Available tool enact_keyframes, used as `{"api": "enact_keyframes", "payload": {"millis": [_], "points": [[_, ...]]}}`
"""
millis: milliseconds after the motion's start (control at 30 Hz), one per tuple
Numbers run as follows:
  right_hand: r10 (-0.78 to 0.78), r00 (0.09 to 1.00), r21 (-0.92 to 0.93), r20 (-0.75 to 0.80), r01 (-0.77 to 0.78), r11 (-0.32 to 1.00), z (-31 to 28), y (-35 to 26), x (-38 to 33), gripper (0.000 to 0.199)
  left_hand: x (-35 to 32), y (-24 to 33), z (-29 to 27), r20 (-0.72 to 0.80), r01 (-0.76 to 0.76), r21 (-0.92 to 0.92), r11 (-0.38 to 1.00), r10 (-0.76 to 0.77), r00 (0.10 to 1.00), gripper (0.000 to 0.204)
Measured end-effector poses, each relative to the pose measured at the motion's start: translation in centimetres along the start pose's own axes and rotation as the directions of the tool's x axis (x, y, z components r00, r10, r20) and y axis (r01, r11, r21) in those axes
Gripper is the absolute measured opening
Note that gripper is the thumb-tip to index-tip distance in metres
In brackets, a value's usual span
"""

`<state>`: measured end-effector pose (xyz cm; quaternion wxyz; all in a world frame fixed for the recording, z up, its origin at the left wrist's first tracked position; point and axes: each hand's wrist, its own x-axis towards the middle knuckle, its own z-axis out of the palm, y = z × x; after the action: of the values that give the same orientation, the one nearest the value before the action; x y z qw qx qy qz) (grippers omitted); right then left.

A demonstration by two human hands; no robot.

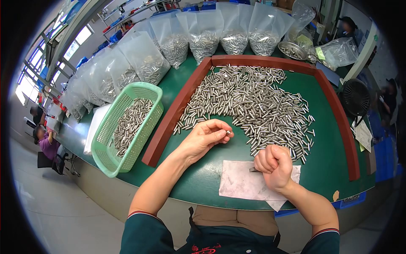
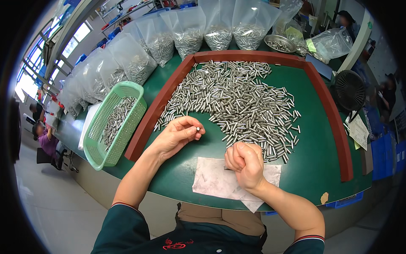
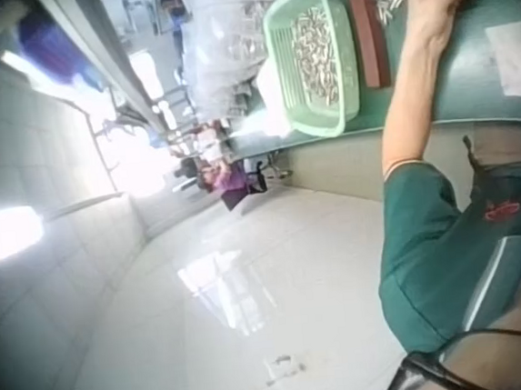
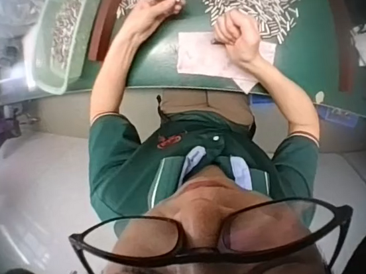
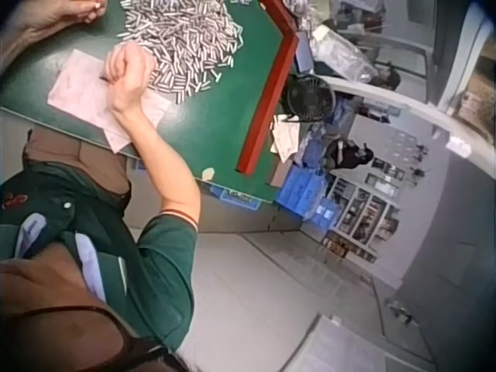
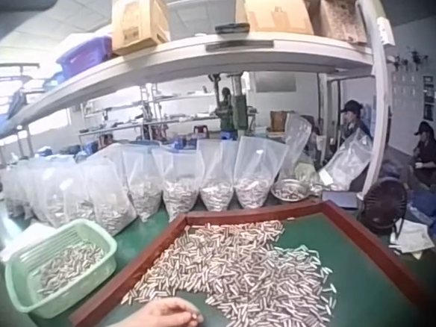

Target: Inspecting and processing small metal pins at a hardware manufacturing workstation.

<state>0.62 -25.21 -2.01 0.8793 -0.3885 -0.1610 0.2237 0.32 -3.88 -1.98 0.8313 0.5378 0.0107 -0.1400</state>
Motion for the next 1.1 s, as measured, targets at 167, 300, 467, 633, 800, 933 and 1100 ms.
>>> {"api": "enact_keyframes", "payload": {"millis": [167, 300, 467, 633, 800, 933, 1100], "points": [[-0.006, 1.0, 0.018, -0.004, 0.006, 1.0, -0.1, 0.1, -0.1, 0.039, -0.4, 0.3, 1.4, 0.049, 0.082, 0.228, 0.97, -0.095, 0.994, 0.016], [0.012, 1.0, 0.026, -0.003, -0.012, 1.0, -0.1, -0.3, 0.1, 0.039, -1.5, -0.7, 4.4, 0.102, 0.09, 0.407, 0.909, -0.143, 0.984, 0.014], [-0.025, 1.0, -0.025, 0.013, 0.026, 0.999, -0.4, -0.1, 0.4, 0.04, -1.5, -2.4, 5.3, 0.339, -0.362, 0.807, 0.467, 0.136, 0.931, 0.014], [-0.072, 0.997, 0.014, 0.017, 0.072, 0.997, -1.0, -0.3, 0.4, 0.039, -1.4, -2.6, 6.0, 0.461, -0.501, 0.84, 0.206, 0.214, 0.861, 0.012], [-0.084, 0.996, 0.037, -0.011, 0.085, 0.996, -1.0, -0.8, 0.2, 0.039, -1.3, -3.2, 5.8, 0.404, -0.448, 0.874, 0.189, 0.233, 0.885, 0.011], [-0.051, 0.998, 0.053, -0.034, 0.053, 0.997, -0.8, -0.5, 0.1, 0.039, -1.5, -3.1, 6.0, 0.387, -0.426, 0.897, 0.117, 0.259, 0.885, 0.01], [-0.034, 0.998, 0.035, -0.048, 0.036, 0.999, -1.0, -0.4, -0.2, 0.039, -1.5, -3.5, 6.5, 0.379, -0.418, 0.903, 0.096, 0.28, 0.882, 0.009]]}}
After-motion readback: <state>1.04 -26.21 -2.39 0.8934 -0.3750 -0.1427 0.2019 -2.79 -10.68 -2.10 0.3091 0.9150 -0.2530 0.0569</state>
